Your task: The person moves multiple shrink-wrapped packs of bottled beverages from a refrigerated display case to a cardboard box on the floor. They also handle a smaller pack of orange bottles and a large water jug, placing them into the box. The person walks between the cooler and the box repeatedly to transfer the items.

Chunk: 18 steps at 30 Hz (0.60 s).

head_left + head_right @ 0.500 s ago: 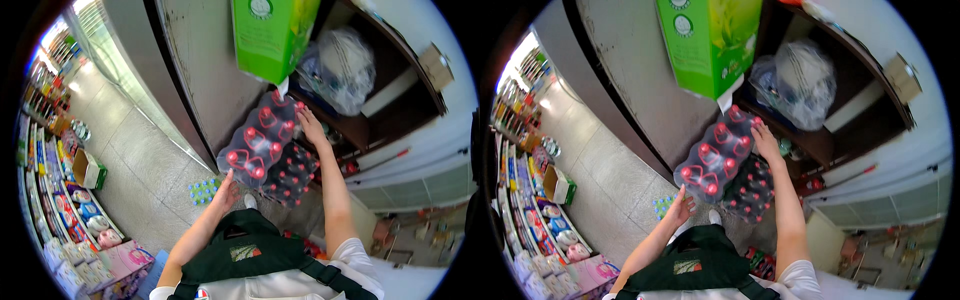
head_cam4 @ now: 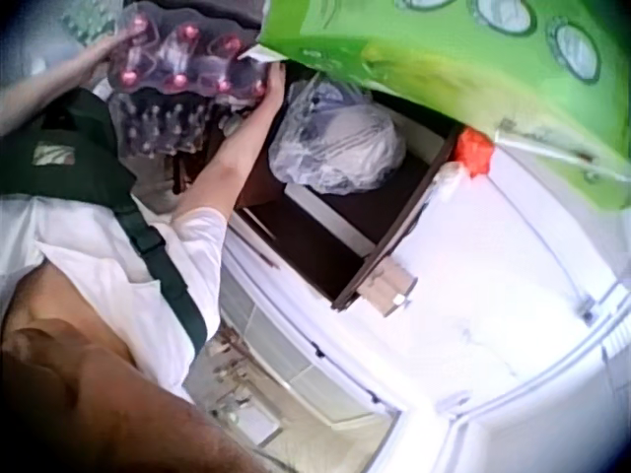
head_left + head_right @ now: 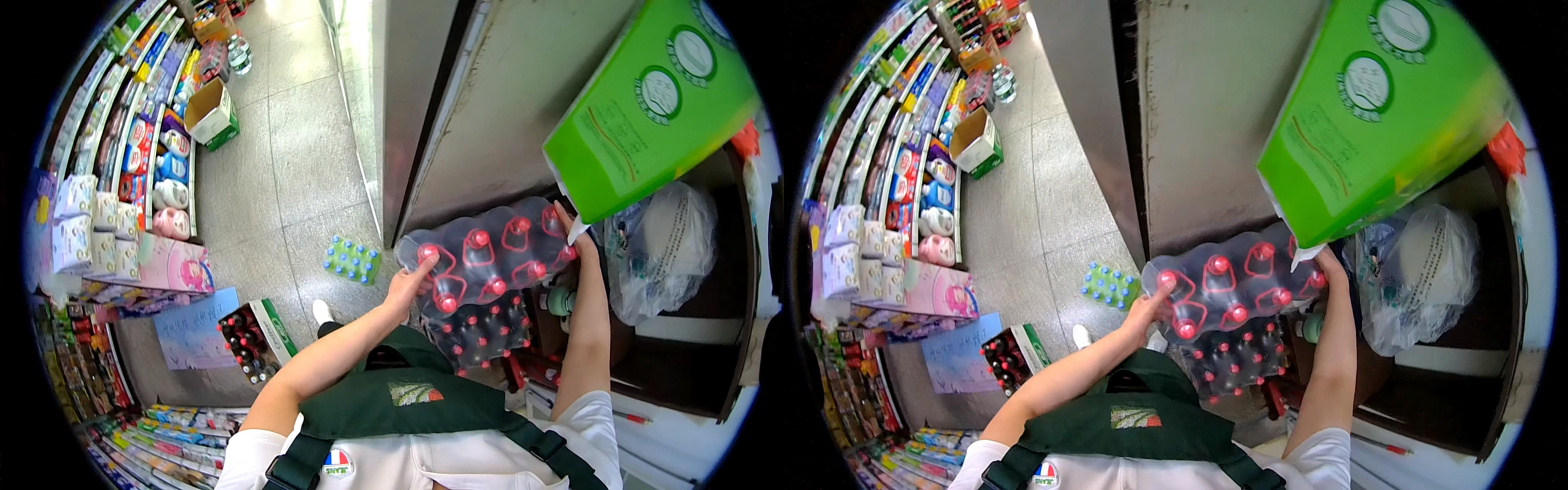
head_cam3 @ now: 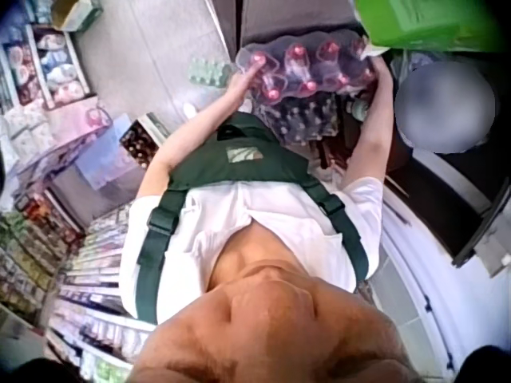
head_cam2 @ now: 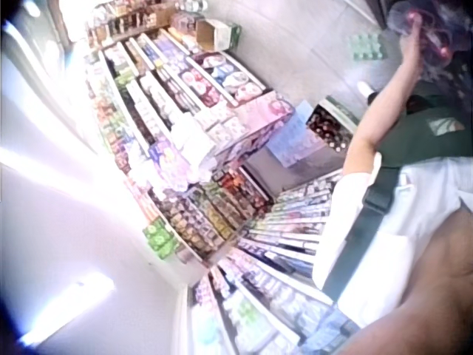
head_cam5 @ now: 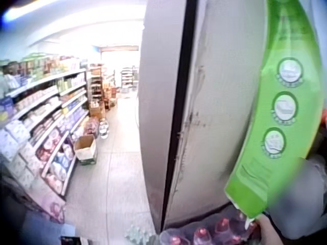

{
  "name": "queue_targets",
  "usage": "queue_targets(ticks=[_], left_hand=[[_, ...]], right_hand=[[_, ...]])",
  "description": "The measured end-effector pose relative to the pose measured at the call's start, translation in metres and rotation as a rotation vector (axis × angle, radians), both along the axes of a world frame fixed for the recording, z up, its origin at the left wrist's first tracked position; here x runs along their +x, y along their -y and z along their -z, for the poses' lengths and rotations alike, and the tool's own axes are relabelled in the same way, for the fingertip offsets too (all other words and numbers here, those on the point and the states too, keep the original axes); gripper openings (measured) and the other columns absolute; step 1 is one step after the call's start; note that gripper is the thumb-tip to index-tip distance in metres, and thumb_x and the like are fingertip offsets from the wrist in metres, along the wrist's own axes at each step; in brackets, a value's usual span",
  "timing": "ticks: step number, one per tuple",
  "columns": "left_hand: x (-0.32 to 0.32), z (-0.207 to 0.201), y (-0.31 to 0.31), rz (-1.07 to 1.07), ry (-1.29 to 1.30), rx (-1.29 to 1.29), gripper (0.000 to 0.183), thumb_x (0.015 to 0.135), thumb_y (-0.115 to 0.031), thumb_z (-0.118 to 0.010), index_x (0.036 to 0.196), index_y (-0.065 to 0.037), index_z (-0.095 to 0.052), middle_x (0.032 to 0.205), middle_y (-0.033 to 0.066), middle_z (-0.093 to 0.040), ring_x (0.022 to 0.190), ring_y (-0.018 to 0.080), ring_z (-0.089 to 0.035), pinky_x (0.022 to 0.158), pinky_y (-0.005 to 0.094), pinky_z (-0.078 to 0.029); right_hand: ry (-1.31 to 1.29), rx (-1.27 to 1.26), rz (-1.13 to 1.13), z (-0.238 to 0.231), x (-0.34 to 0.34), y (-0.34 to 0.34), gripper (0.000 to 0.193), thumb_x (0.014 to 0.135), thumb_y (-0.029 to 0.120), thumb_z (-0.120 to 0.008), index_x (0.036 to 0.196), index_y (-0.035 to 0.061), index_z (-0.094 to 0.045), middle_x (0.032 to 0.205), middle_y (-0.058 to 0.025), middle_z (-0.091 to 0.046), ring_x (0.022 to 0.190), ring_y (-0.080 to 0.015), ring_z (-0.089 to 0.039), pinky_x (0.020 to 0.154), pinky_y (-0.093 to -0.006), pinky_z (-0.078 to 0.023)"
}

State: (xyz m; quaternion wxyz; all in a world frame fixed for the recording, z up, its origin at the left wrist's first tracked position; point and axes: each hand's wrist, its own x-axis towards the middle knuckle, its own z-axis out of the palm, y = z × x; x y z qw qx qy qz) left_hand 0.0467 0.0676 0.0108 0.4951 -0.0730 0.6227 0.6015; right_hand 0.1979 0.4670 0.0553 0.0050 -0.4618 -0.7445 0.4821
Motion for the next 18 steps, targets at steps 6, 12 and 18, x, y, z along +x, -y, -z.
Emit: queue_targets(ticks=[6, 12, 18], left_hand=[[0.003, -0.022, -0.002, 0.037, -0.123, 0.004, 0.069, 0.065, -0.07, -0.069, 0.08, -0.002, -0.065, 0.065, 0.0059, -0.06, 0.057, 0.0138, -0.054, 0.056, 0.0276, -0.041], [0.006, 0.026, 0.048, -0.042, -0.05, 0.164, 0.058, 0.072, -0.062, -0.07, 0.089, -0.007, -0.064, 0.071, -0.001, -0.056, 0.059, 0.0087, -0.048, 0.056, 0.0238, -0.038], [-0.023, 0.062, 0.105, -0.001, 0.085, 0.213, 0.057, 0.081, -0.057, -0.064, 0.108, -0.006, -0.063, 0.094, 0.0043, -0.066, 0.079, 0.0106, -0.059, 0.071, 0.0242, -0.045]], right_hand=[[0.094, 0.224, -0.214, 0.038, 0.019, -0.043, 0.086, 0.081, 0.069, -0.05, 0.126, -0.0039, -0.054, 0.128, -0.0202, -0.054, 0.119, -0.0274, -0.051, 0.103, -0.0333, -0.035], [0.106, 0.062, 0.235, -0.017, 0.002, 0.064, 0.066, 0.081, 0.057, -0.064, 0.104, -0.0054, -0.066, 0.1, -0.0105, -0.065, 0.094, -0.016, -0.058, 0.085, -0.0286, -0.044], [-0.013, 0.051, 0.213, -0.035, 0.008, 0.144, 0.046, 0.078, 0.052, -0.071, 0.077, 0.0062, -0.063, 0.065, 0.0011, -0.057, 0.053, -0.0067, -0.049, 0.049, -0.0208, -0.037]])
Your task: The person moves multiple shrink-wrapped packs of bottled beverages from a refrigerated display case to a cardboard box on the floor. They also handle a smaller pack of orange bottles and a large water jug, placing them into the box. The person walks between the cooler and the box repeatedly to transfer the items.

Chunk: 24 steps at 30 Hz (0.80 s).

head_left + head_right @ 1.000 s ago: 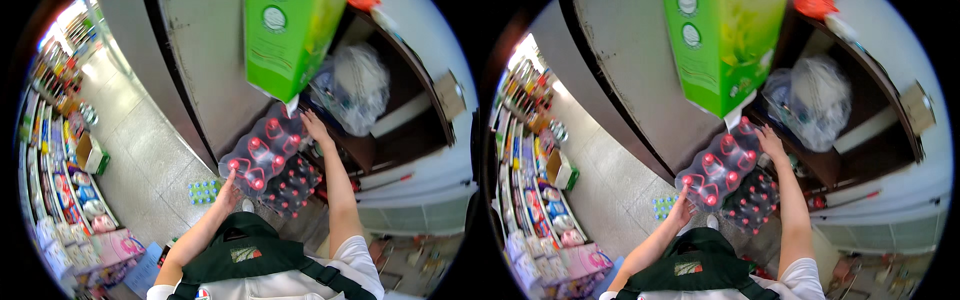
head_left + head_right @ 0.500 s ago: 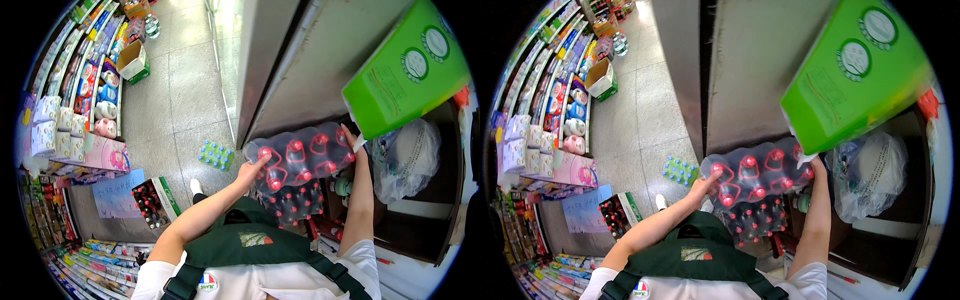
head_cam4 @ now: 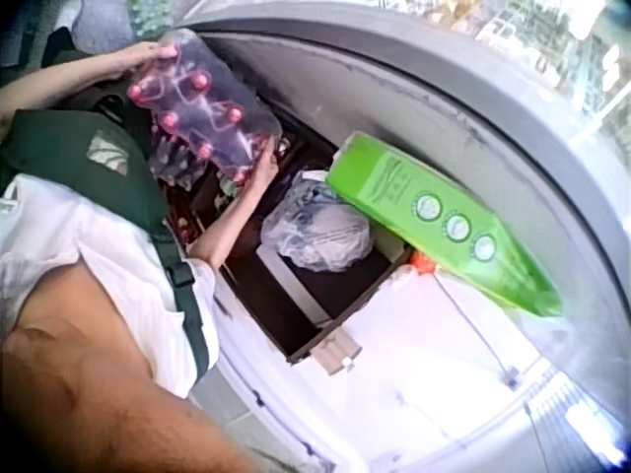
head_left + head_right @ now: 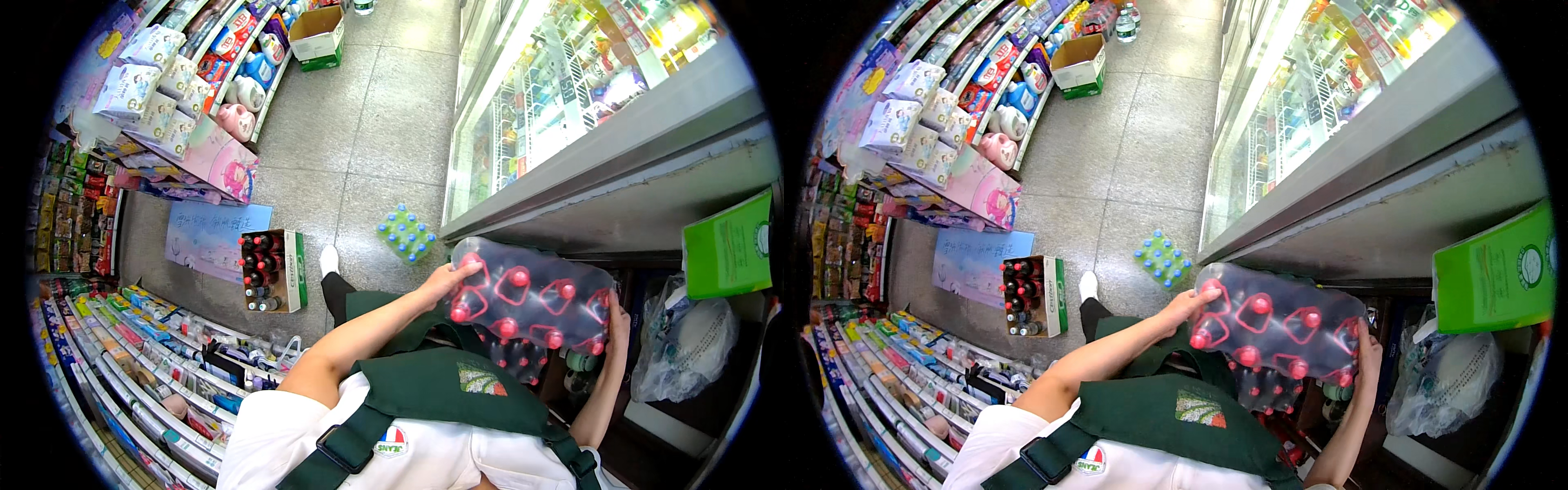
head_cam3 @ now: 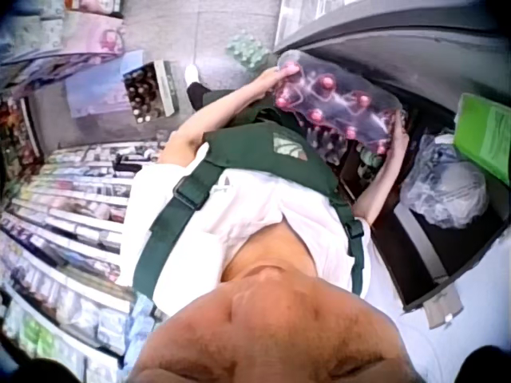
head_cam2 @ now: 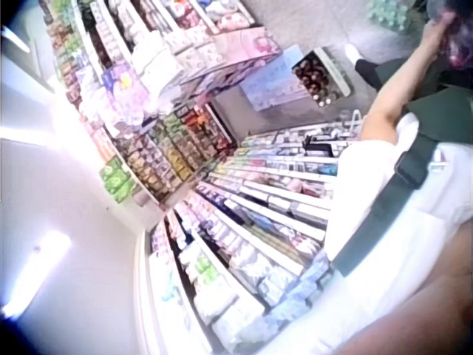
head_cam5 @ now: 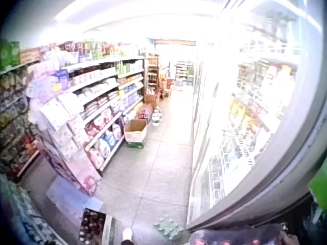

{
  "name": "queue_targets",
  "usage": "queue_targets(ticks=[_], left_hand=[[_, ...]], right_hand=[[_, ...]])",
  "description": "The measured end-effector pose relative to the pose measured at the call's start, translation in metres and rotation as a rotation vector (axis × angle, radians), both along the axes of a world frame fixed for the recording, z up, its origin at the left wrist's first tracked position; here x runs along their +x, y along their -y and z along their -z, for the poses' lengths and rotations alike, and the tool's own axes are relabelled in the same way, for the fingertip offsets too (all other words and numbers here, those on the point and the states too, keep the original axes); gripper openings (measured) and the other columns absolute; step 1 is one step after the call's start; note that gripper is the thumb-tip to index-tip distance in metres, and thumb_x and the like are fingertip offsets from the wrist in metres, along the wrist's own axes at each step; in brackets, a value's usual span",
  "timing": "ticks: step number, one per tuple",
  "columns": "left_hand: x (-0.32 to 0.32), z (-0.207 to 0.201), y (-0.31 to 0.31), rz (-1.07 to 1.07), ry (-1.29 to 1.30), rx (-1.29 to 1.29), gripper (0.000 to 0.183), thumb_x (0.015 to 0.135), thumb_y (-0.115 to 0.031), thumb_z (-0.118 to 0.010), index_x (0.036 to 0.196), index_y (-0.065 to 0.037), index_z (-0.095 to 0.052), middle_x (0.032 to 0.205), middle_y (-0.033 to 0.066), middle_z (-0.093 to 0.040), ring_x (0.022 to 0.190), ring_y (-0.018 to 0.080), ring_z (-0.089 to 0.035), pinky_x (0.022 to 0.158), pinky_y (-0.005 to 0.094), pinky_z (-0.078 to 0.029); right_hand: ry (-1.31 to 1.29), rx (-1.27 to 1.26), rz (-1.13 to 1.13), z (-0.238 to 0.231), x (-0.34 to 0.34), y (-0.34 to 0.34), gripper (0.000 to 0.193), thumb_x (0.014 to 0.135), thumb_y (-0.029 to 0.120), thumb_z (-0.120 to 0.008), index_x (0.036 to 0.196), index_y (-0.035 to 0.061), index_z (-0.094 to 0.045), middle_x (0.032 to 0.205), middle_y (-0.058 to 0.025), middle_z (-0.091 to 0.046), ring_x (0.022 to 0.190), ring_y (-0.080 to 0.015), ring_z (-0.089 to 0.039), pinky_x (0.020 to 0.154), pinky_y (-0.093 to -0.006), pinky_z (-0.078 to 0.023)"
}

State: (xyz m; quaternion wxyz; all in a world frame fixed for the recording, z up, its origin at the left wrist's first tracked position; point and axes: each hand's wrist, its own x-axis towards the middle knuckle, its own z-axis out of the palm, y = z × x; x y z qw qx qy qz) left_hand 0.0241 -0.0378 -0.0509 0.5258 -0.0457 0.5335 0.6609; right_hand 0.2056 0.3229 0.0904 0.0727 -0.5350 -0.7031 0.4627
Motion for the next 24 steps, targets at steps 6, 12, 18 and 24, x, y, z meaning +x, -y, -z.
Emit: queue_targets(ticks=[6, 12, 18, 24], left_hand=[[-0.02, 0.052, 0.044, -0.149, 0.246, 0.25, 0.055, 0.088, -0.047, -0.057, 0.125, -0.006, -0.052, 0.115, 0.0071, -0.06, 0.1, 0.0178, -0.06, 0.088, 0.0328, -0.049], [-0.048, 0.053, 0.108, -0.357, 0.333, 0.206, 0.04, 0.085, -0.045, -0.063, 0.106, -0.012, -0.056, 0.105, 0.0026, -0.058, 0.096, 0.0154, -0.057, 0.084, 0.034, -0.049], [-0.114, 0.041, 0.207, -0.258, 0.189, -0.11, 0.045, 0.082, -0.044, -0.068, 0.104, -0.006, -0.06, 0.099, 0.0042, -0.061, 0.089, 0.0152, -0.06, 0.079, 0.0301, -0.049], [-0.149, 0.104, 0.301, -0.329, 0.093, -0.398, 0.038, 0.076, -0.036, -0.077, 0.082, -0.005, -0.058, 0.081, 0.0051, -0.062, 0.066, 0.0118, -0.059, 0.059, 0.0259, -0.049]], right_hand=[[-0.054, 0.035, -0.063, -0.045, -0.041, 0.115, 0.04, 0.082, 0.046, -0.069, 0.067, 0.0127, -0.052, 0.052, 0.0031, -0.048, 0.04, -0.0051, -0.043, 0.039, -0.0185, -0.03], [-0.077, -0.035, 0.015, -0.056, -0.076, 0.199, 0.042, 0.085, 0.049, -0.064, 0.073, 0.0113, -0.052, 0.051, 0.0005, -0.049, 0.04, -0.0066, -0.048, 0.038, -0.0189, -0.038], [0.024, -0.264, 0.139, 0.011, -0.085, 0.276, 0.043, 0.087, 0.05, -0.062, 0.08, 0.008, -0.055, 0.051, -0.0004, -0.051, 0.041, -0.0094, -0.051, 0.039, -0.0212, -0.041], [0.104, -0.501, 0.177, 0.135, -0.1, 0.348, 0.049, 0.086, 0.056, -0.059, 0.076, 0.0081, -0.053, 0.053, -0.0012, -0.052, 0.045, -0.0102, -0.051, 0.043, -0.0231, -0.042]])
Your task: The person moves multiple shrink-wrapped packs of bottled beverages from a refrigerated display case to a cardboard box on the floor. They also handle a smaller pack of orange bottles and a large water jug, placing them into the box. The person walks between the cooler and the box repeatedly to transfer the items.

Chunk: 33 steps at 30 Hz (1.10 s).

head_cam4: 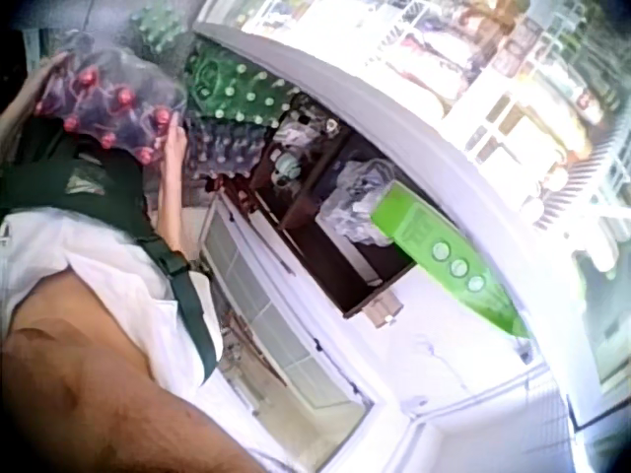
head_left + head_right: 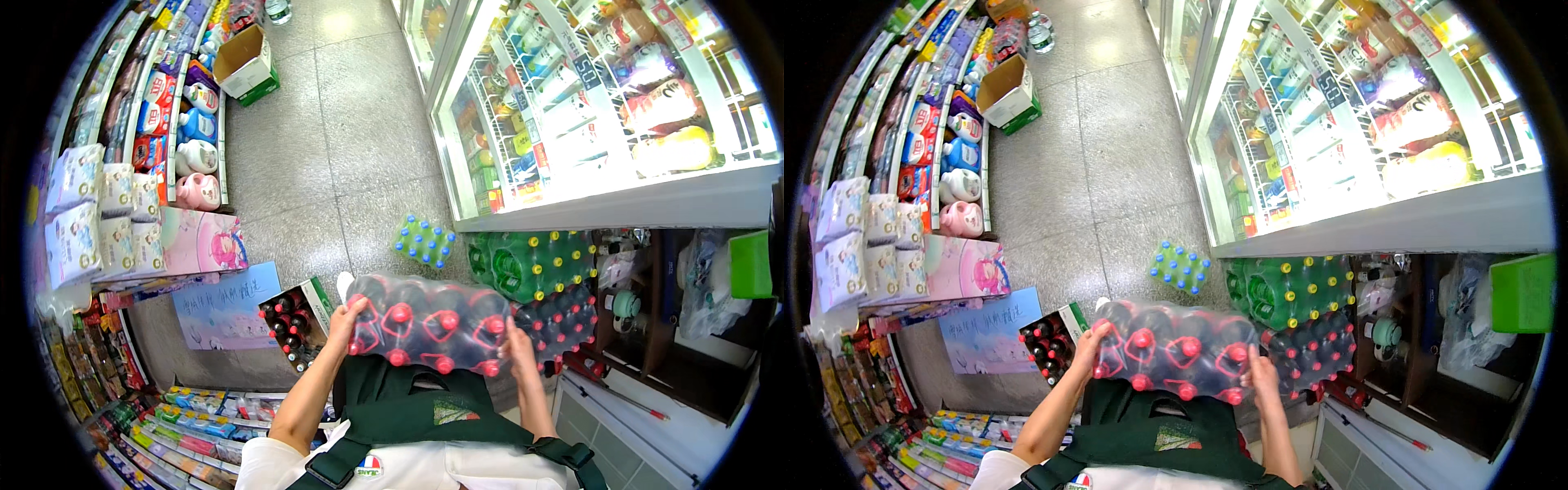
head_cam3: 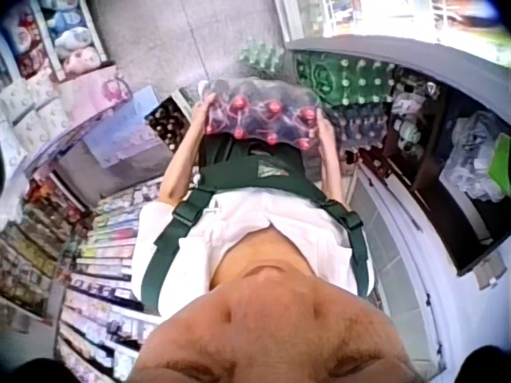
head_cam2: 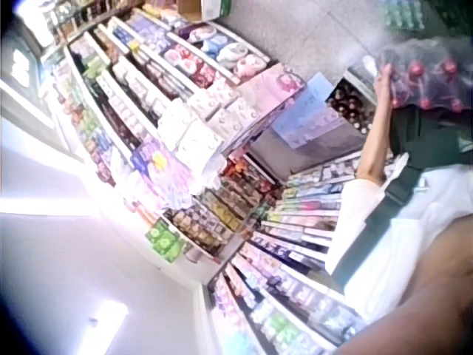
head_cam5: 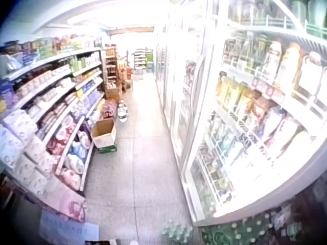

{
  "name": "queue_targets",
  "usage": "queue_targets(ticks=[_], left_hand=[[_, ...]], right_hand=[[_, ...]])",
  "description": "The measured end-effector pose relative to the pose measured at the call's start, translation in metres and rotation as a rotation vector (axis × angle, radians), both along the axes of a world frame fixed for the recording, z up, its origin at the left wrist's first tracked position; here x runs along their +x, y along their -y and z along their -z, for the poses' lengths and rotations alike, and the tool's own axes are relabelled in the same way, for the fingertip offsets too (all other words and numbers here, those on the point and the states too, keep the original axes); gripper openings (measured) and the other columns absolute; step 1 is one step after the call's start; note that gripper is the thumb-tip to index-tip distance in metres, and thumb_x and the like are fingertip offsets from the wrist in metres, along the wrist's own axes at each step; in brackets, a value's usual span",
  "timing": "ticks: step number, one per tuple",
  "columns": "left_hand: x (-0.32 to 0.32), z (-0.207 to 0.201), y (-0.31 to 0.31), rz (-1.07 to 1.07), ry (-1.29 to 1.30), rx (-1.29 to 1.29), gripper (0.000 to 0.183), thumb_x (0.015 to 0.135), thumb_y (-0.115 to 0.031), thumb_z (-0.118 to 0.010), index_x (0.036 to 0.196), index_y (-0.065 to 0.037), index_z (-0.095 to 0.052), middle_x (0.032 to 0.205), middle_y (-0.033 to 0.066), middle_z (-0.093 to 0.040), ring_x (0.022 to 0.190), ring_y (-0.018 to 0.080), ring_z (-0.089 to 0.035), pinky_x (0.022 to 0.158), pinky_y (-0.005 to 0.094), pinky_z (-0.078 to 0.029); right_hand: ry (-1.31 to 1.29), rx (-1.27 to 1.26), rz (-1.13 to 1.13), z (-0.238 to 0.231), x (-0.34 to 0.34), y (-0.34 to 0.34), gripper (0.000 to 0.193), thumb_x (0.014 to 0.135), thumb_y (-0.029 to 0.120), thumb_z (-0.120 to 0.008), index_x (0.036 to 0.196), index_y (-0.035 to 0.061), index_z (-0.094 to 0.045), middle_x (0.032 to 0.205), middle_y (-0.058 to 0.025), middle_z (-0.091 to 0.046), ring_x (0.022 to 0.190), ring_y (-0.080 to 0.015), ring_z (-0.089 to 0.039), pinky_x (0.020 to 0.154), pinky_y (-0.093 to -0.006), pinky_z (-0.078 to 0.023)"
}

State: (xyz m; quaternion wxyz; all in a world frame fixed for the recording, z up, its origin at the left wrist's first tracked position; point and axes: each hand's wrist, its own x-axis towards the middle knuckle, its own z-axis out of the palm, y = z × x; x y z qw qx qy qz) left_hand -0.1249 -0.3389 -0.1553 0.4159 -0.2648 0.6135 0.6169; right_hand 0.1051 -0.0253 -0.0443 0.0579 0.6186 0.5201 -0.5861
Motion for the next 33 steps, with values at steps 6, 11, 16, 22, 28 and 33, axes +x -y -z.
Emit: queue_targets(ticks=[6, 11, 16, 22, 28, 33], left_hand=[[-0.028, 0.001, 0.003, 0.166, -0.087, -0.238, 0.042, 0.071, -0.034, -0.082, 0.079, -0.005, -0.053, 0.076, 0.0039, -0.059, 0.063, 0.0103, -0.056, 0.055, 0.0247, -0.047], [-0.069, 0.037, -0.019, 0.293, -0.084, -0.273, 0.047, 0.066, -0.041, -0.085, 0.073, -0.01, -0.05, 0.06, -0.001, -0.051, 0.049, 0.0086, -0.047, 0.045, 0.0239, -0.037], [-0.127, 0.047, -0.081, 0.34, -0.123, -0.19, 0.047, 0.064, -0.042, -0.084, 0.075, -0.009, -0.052, 0.063, -0.0006, -0.051, 0.054, 0.0094, -0.044, 0.05, 0.0248, -0.036], [-0.177, 0.094, -0.147, 0.553, -0.268, -0.197, 0.058, 0.063, -0.056, -0.079, 0.077, -0.004, -0.058, 0.07, 0.0032, -0.056, 0.06, 0.0124, -0.05, 0.053, 0.0285, -0.038], [-0.21, 0.152, -0.201, 0.588, -0.468, -0.318, 0.06, 0.062, -0.061, -0.078, 0.064, -0.006, -0.053, 0.062, 0.0042, -0.056, 0.057, 0.0137, -0.053, 0.054, 0.0317, -0.044], [-0.208, 0.172, -0.201, 0.601, -0.513, -0.324, 0.06, 0.064, -0.062, -0.077, 0.063, -0.008, -0.051, 0.061, 0.0034, -0.054, 0.055, 0.0122, -0.051, 0.052, 0.029, -0.043]], right_hand=[[0.008, -0.084, 0.062, 0.107, 0.002, 0.025, 0.049, 0.087, 0.056, -0.057, 0.076, 0.0079, -0.053, 0.055, -0.0018, -0.053, 0.047, -0.0112, -0.051, 0.045, -0.0235, -0.039], [-0.023, -0.12, 0.131, 0.144, -0.015, 0.004, 0.052, 0.087, 0.059, -0.054, 0.076, 0.0078, -0.053, 0.055, -0.0028, -0.052, 0.049, -0.0127, -0.05, 0.049, -0.0248, -0.039], [-0.101, -0.1, 0.203, 0.159, -0.049, -0.039, 0.052, 0.084, 0.059, -0.059, 0.073, 0.0086, -0.054, 0.056, -0.0025, -0.053, 0.05, -0.012, -0.051, 0.05, -0.0239, -0.037], [-0.145, -0.016, 0.16, 0.211, -0.079, -0.078, 0.05, 0.079, 0.058, -0.066, 0.067, 0.0117, -0.053, 0.055, 0.0014, -0.048, 0.048, -0.009, -0.045, 0.046, -0.0228, -0.033], [-0.151, -0.068, 0.349, 0.255, -0.095, -0.098, 0.051, 0.077, 0.061, -0.067, 0.071, 0.011, -0.057, 0.055, 0.0036, -0.045, 0.047, -0.0068, -0.042, 0.043, -0.0215, -0.03], [-0.166, -0.041, 0.309, 0.259, -0.102, -0.093, 0.049, 0.083, 0.06, -0.06, 0.093, 0.0131, -0.067, 0.062, 0.0056, -0.047, 0.052, -0.006, -0.042, 0.047, -0.0229, -0.031]])
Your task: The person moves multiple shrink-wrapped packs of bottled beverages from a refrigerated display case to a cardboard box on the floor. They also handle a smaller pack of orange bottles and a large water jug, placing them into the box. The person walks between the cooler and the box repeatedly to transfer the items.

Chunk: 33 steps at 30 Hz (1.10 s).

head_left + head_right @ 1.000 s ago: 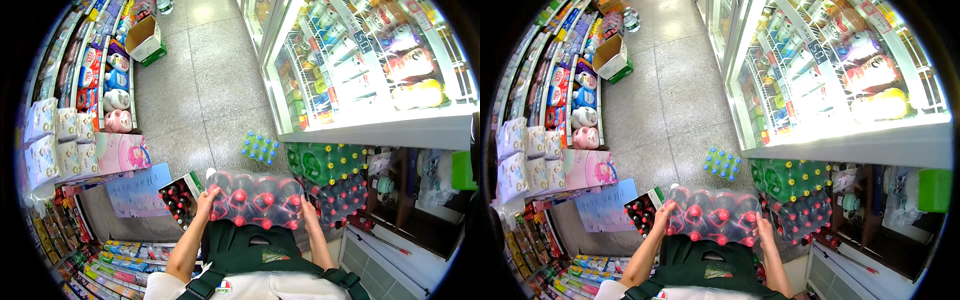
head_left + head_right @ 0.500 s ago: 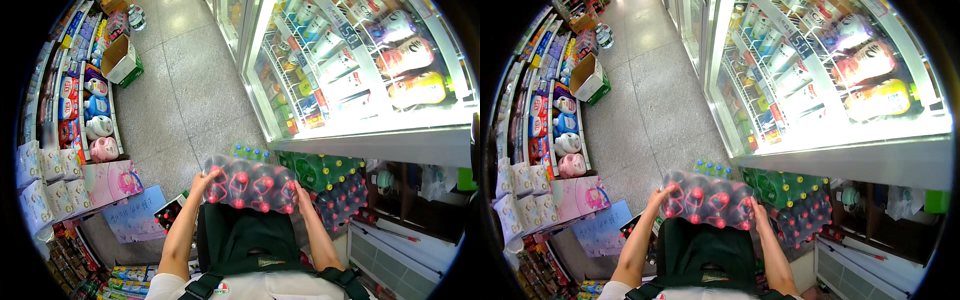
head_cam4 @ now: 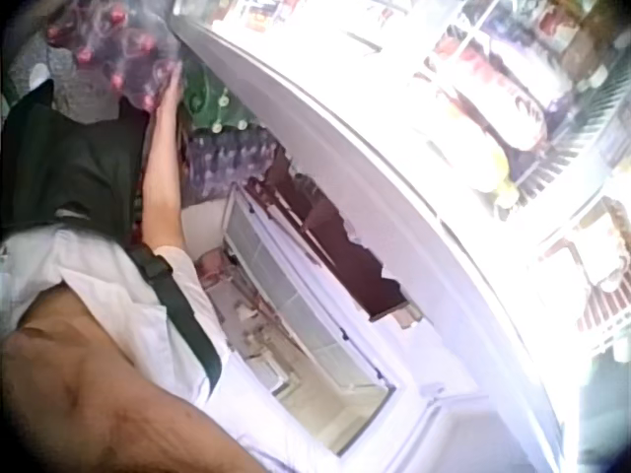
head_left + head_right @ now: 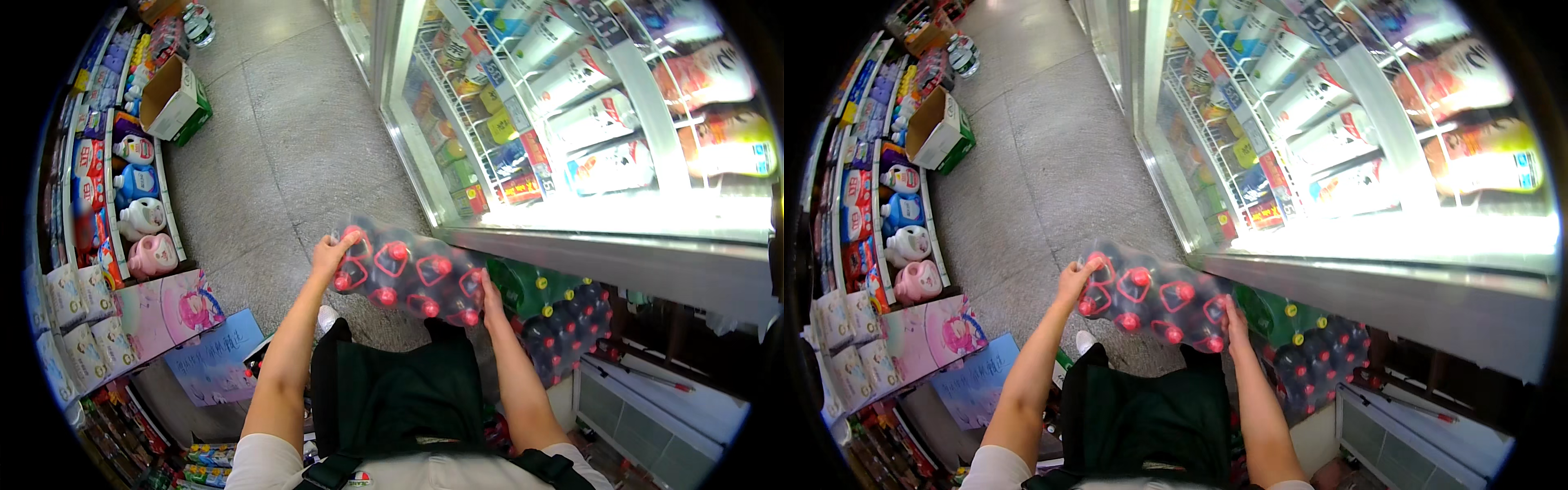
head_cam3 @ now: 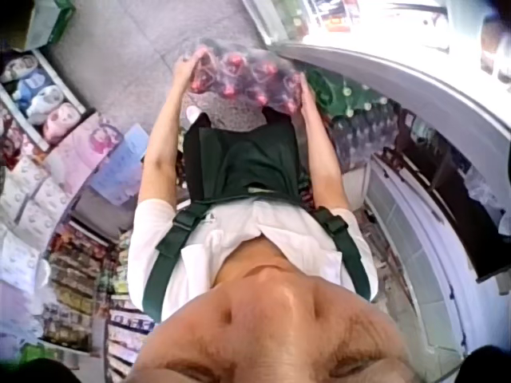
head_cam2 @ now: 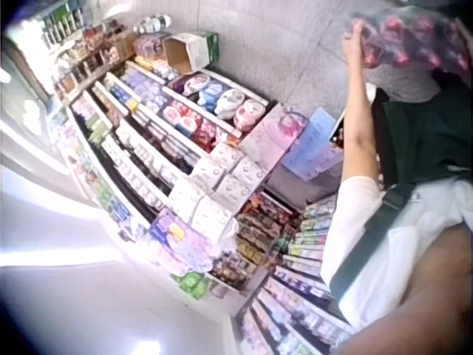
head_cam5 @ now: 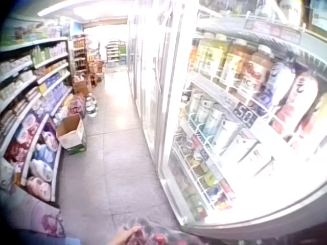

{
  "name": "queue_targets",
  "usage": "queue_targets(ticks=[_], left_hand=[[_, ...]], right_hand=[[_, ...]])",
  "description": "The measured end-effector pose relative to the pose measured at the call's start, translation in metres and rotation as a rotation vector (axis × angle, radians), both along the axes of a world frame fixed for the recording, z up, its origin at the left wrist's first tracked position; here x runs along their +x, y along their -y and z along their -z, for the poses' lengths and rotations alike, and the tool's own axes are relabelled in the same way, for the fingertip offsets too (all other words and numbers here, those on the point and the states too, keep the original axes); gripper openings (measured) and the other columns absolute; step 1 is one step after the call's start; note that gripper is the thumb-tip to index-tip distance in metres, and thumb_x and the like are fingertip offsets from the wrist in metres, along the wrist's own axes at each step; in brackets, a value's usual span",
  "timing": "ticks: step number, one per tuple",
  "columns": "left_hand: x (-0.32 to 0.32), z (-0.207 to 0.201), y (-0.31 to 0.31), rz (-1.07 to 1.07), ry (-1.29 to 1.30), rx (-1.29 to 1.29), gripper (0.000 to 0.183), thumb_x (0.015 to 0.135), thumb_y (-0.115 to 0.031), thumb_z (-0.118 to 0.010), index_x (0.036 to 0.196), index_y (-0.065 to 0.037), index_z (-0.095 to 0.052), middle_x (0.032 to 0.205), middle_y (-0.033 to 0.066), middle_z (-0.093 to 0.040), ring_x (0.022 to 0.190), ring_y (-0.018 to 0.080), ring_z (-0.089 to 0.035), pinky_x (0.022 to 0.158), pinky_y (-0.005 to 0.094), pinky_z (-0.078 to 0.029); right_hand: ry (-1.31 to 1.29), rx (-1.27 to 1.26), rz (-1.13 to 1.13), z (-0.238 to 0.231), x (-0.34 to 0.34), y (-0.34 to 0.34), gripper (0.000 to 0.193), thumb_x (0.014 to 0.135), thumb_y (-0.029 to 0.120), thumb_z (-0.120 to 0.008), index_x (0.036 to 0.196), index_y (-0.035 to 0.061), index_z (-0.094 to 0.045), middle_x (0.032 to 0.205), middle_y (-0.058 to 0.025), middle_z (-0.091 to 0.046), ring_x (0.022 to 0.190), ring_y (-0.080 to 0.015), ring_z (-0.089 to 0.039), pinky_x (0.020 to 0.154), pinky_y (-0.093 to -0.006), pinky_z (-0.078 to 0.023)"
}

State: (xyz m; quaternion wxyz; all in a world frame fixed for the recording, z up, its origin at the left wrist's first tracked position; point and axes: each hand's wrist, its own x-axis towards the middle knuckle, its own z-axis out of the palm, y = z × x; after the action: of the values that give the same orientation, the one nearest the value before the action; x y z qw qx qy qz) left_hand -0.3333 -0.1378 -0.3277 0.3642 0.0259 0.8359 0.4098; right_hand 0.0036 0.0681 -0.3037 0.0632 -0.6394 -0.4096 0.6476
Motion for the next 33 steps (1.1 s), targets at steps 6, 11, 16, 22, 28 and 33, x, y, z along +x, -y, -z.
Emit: queue_targets(ticks=[6, 11, 16, 22, 28, 33], left_hand=[[-0.006, -0.009, 0.003, 0.036, 0.022, -0.101, 0.097, 0.061, -0.07, -0.072, 0.117, 0.007, -0.051, 0.114, 0.0227, -0.057, 0.106, 0.0307, -0.057, 0.09, 0.0383, -0.046], [0.034, -0.062, 0.022, 0.186, -0.405, -0.233, 0.092, 0.071, -0.06, -0.069, 0.129, 0.005, -0.042, 0.134, 0.0257, -0.042, 0.125, 0.04, -0.04, 0.104, 0.0492, -0.031], [0.064, -0.074, 0.078, 0.437, -0.445, -0.197, 0.075, 0.074, -0.051, -0.07, 0.124, 0.001, -0.049, 0.124, 0.0246, -0.049, 0.116, 0.0396, -0.046, 0.098, 0.0477, -0.037], [0.092, -0.08, 0.149, 0.564, -0.329, -0.29, 0.068, 0.072, -0.043, -0.074, 0.119, 0.002, -0.053, 0.119, 0.025, -0.051, 0.113, 0.0386, -0.049, 0.094, 0.0443, -0.042], [0.097, -0.118, 0.126, 0.259, 0.157, -0.302, 0.079, 0.076, -0.045, -0.071, 0.132, 0.002, -0.041, 0.123, 0.0221, -0.05, 0.115, 0.0327, -0.05, 0.089, 0.0434, -0.046], [0.116, -0.129, 0.067, -0.088, 0.39, -0.05, 0.092, 0.08, -0.059, -0.061, 0.142, 0.0, -0.028, 0.143, 0.0222, -0.031, 0.118, 0.0409, -0.046, 0.09, 0.0502, -0.043]], right_hand=[[0.279, 0.197, -0.198, 0.045, 0.017, -0.009, 0.065, 0.086, 0.065, -0.049, 0.103, 0.0056, -0.068, 0.093, -0.0095, -0.065, 0.088, -0.0221, -0.059, 0.079, -0.0327, -0.044], [0.432, 0.314, -0.326, 0.001, 0.022, 0.029, 0.092, 0.083, 0.073, -0.036, 0.137, -0.0018, -0.037, 0.133, -0.0295, -0.045, 0.124, -0.0426, -0.043, 0.104, -0.0451, -0.033], [0.439, 0.428, -0.378, -0.052, 0.074, 0.092, 0.083, 0.084, 0.062, -0.05, 0.137, -0.001, -0.038, 0.135, -0.0272, -0.045, 0.126, -0.04, -0.043, 0.104, -0.0441, -0.034], [0.536, 0.246, -0.272, -0.08, 0.149, 0.165, 0.077, 0.085, 0.058, -0.053, 0.134, 0.0, -0.044, 0.134, -0.0226, -0.048, 0.124, -0.0365, -0.046, 0.103, -0.0425, -0.037], [0.356, 0.216, -0.185, -0.061, 0.189, 0.146, 0.075, 0.086, 0.058, -0.052, 0.133, -0.0002, -0.046, 0.137, -0.0206, -0.047, 0.128, -0.0337, -0.043, 0.104, -0.0403, -0.037], [0.188, 0.242, -0.118, -0.04, 0.195, 0.074, 0.071, 0.086, 0.059, -0.052, 0.131, 0.0032, -0.049, 0.131, -0.0182, -0.053, 0.123, -0.0316, -0.048, 0.1, -0.0398, -0.04]])
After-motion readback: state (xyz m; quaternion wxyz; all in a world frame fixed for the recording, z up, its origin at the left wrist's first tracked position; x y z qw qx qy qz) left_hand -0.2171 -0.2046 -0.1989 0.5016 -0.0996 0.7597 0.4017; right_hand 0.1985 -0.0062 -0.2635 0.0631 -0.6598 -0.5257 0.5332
